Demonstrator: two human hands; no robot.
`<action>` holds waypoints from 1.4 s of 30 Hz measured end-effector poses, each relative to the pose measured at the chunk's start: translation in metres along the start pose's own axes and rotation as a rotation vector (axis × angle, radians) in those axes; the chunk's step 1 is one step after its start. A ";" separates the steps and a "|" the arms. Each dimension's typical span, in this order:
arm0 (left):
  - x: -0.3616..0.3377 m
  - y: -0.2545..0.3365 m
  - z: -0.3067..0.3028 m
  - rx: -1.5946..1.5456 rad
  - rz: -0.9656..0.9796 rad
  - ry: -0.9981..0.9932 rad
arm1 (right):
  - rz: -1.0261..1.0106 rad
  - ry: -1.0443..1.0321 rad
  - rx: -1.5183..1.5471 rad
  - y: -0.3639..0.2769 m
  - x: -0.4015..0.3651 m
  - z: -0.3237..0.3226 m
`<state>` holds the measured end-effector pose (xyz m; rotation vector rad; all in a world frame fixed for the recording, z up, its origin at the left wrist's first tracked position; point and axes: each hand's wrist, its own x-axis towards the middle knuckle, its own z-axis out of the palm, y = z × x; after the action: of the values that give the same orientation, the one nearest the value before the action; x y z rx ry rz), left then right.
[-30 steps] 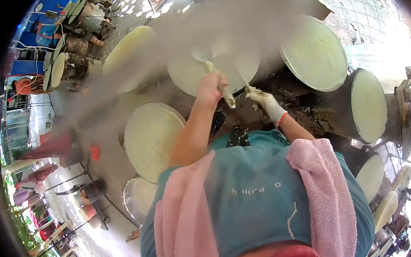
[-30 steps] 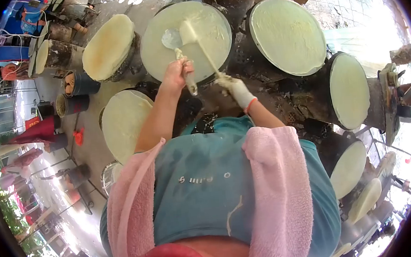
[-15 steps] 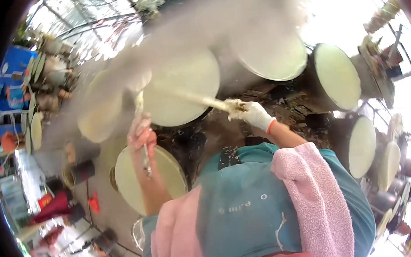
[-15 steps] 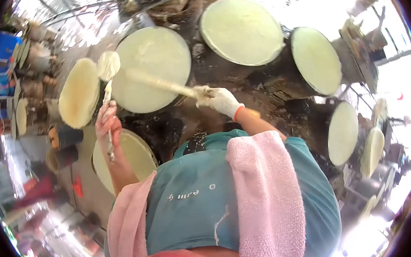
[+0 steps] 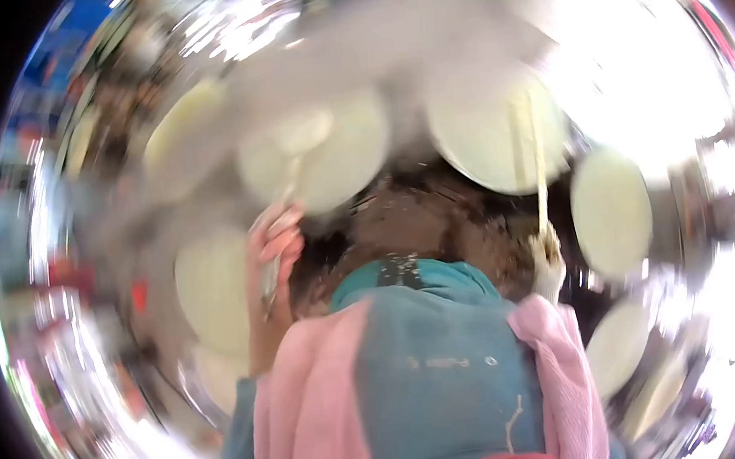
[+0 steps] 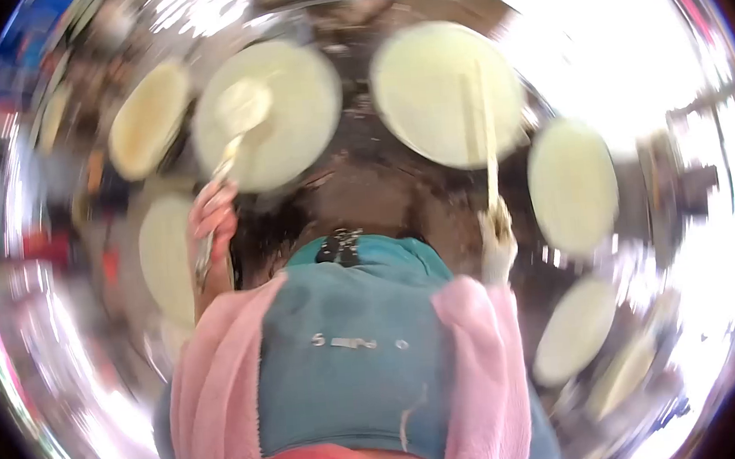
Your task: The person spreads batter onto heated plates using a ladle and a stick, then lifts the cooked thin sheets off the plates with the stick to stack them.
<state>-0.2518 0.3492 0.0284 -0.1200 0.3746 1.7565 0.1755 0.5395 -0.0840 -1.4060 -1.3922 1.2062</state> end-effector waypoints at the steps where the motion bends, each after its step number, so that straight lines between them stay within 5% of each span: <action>1: -0.001 -0.002 0.002 -0.070 0.005 -0.074 | -0.021 -0.052 0.042 -0.007 0.008 0.020; 3: -0.012 -0.013 0.018 -0.070 0.018 -0.141 | 0.067 -0.292 0.092 -0.026 0.020 0.046; 5: -0.038 -0.038 0.061 0.536 0.237 0.416 | 0.161 -0.480 0.117 -0.042 0.041 0.065; 8: -0.073 -0.062 0.053 0.332 0.371 0.328 | 0.109 -0.734 0.052 -0.072 0.062 0.099; 15: -0.143 -0.186 0.062 0.189 0.641 0.792 | -0.154 -1.260 -0.222 -0.053 0.104 0.126; 17: -0.173 -0.202 0.051 0.074 0.766 0.729 | -0.107 -1.406 -0.169 -0.040 0.094 0.145; 19: -0.217 -0.209 0.012 -0.047 0.823 0.574 | -0.291 -1.447 -0.154 -0.027 0.066 0.170; 21: -0.251 -0.201 -0.001 -0.212 0.884 0.600 | -0.160 -1.461 -0.044 -0.048 0.016 0.187; 22: -0.272 -0.199 -0.026 -0.263 0.903 0.393 | -0.325 -1.459 -0.076 -0.047 0.000 0.196; 24: -0.304 -0.194 -0.038 -0.182 0.971 0.485 | -0.504 -1.419 -0.072 -0.058 -0.045 0.211; 28: -0.365 -0.174 -0.058 -0.046 1.023 0.592 | -0.495 -1.396 -0.331 -0.053 -0.123 0.230; 31: -0.401 -0.159 -0.086 -0.038 1.014 0.317 | -0.539 -1.372 -0.347 -0.049 -0.160 0.240; 36: -0.444 -0.136 -0.097 0.002 1.081 0.638 | -0.577 -1.370 -0.404 -0.067 -0.220 0.238; 42: -0.471 -0.125 -0.125 -0.082 1.178 0.610 | -0.645 -1.357 -0.418 -0.083 -0.258 0.239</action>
<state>-0.0418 -0.1081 0.0211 -0.5949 0.9402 2.8880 -0.0600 0.2704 -0.0337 -0.0604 -2.8226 1.4581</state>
